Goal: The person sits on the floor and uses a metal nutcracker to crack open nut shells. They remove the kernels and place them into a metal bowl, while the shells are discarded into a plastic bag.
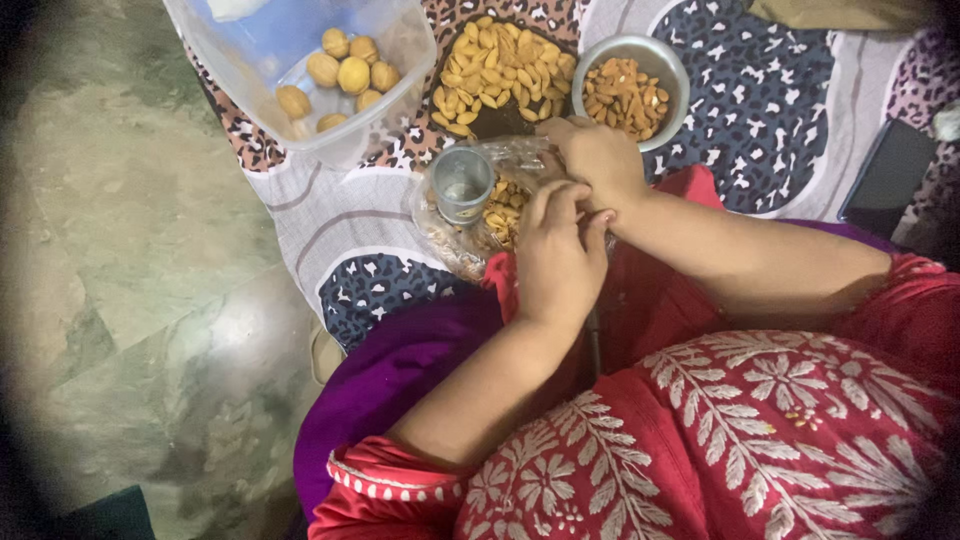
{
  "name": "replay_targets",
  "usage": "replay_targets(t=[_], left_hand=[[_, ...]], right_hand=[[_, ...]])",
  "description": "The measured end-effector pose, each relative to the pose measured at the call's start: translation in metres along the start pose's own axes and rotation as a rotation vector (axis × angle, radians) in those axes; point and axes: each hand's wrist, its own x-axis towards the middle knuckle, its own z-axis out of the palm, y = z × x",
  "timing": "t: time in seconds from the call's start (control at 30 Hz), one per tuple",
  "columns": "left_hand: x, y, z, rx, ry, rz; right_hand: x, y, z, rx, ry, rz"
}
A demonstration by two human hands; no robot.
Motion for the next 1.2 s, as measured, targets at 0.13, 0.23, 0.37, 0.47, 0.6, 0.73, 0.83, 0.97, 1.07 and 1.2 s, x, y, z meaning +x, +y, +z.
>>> replay_targets(t=[0.13,0.23,0.37,0.47,0.6,0.73,0.83,0.97,1.07,1.2], left_hand=[[-0.008,0.012,0.000,0.029,0.015,0.192],[0.000,0.009,-0.011,-0.034,0.019,0.156],[0.032,-0.015,-0.039,-0.215,0.171,-0.074],[0.044,-0.028,-0.055,-0.192,0.339,-0.133],[0.047,-0.033,-0.052,-0.282,0.338,-0.257],[0.046,-0.043,-0.047,-0.225,0.342,-0.195],[0.046,-0.055,-0.048,-0.125,0.332,-0.136],[0.051,-0.060,-0.045,-0.287,0.233,-0.241],[0.048,-0.060,-0.042,-0.362,0.082,-0.226],[0.040,-0.059,-0.031,-0.412,-0.049,-0.287]], right_hand=[[0.011,-0.004,0.011,-0.091,0.072,0.023],[0.044,0.003,0.030,-0.154,0.127,0.009],[0.102,0.029,0.059,-0.379,-0.250,0.027],[0.108,0.039,0.082,-0.481,-0.408,0.064],[0.103,0.042,0.091,-0.478,-0.542,0.161],[0.095,0.040,0.081,-0.408,-0.264,0.021],[0.086,0.025,0.057,-0.175,-0.099,-0.049],[0.060,0.002,0.000,0.173,-0.196,0.049],[0.013,-0.010,-0.026,0.372,-0.180,0.041],[-0.023,-0.012,-0.030,0.918,-0.121,0.064]])
